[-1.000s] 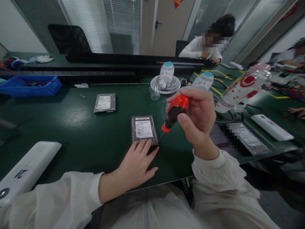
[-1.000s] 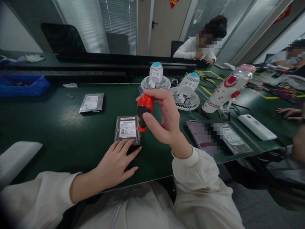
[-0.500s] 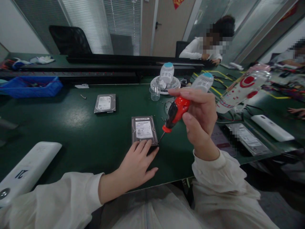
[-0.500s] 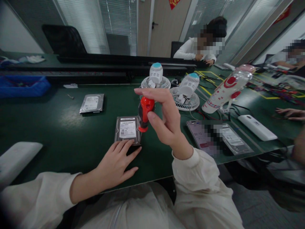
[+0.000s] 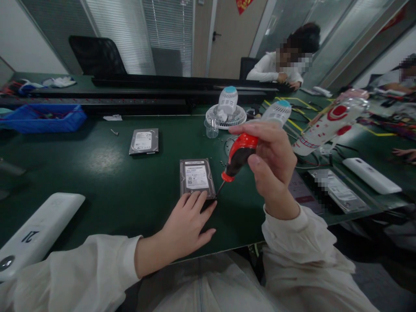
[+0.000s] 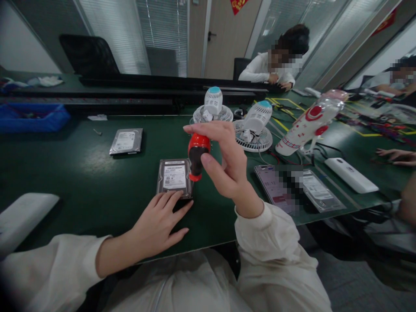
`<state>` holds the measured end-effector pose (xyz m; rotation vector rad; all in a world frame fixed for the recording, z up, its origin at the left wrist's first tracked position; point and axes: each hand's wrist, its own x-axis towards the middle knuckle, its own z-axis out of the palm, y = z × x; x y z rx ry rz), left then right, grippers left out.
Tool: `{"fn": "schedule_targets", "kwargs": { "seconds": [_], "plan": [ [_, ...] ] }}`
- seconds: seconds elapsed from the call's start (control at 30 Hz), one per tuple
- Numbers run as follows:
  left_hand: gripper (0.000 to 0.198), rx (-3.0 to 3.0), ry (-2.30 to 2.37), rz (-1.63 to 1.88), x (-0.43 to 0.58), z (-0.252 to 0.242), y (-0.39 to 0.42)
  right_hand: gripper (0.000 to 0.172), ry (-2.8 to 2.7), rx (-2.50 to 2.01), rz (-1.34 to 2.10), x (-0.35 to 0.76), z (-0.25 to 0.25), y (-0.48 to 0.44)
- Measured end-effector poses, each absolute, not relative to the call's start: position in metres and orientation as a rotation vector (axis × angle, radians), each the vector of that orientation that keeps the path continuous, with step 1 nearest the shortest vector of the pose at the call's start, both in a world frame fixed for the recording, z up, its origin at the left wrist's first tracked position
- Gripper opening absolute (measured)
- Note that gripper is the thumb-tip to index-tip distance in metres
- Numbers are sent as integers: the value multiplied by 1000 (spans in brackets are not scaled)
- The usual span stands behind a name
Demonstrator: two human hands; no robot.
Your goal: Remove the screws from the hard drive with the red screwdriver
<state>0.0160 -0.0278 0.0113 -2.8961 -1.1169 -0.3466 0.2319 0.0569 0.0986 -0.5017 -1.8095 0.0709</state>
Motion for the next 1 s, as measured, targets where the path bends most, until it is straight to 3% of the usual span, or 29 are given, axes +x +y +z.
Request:
{"fn": "schedule_targets", "kwargs": {
  "seconds": [0.17, 0.47, 0.67, 0.83, 1.0],
  "plan": [
    [61, -2892, -1127, -339, 16, 12, -28, 55, -1785, -411, -39, 232, 97, 64],
    [62, -2881, -1114, -347, 16, 10, -28, 47, -1855, -434, -33, 233, 99, 61],
    [61, -2891, -1117, -347, 17, 11, -28, 54, -1752, -424, -121, 233, 96, 69],
    [61, -2889, -1123, -353, 16, 9, -29, 40, -1803, -452, 1, 232, 96, 62],
    [61, -2879, -1113, -367, 16, 9, -29, 49, -1757, -426, -35, 233, 95, 65]
  ]
}}
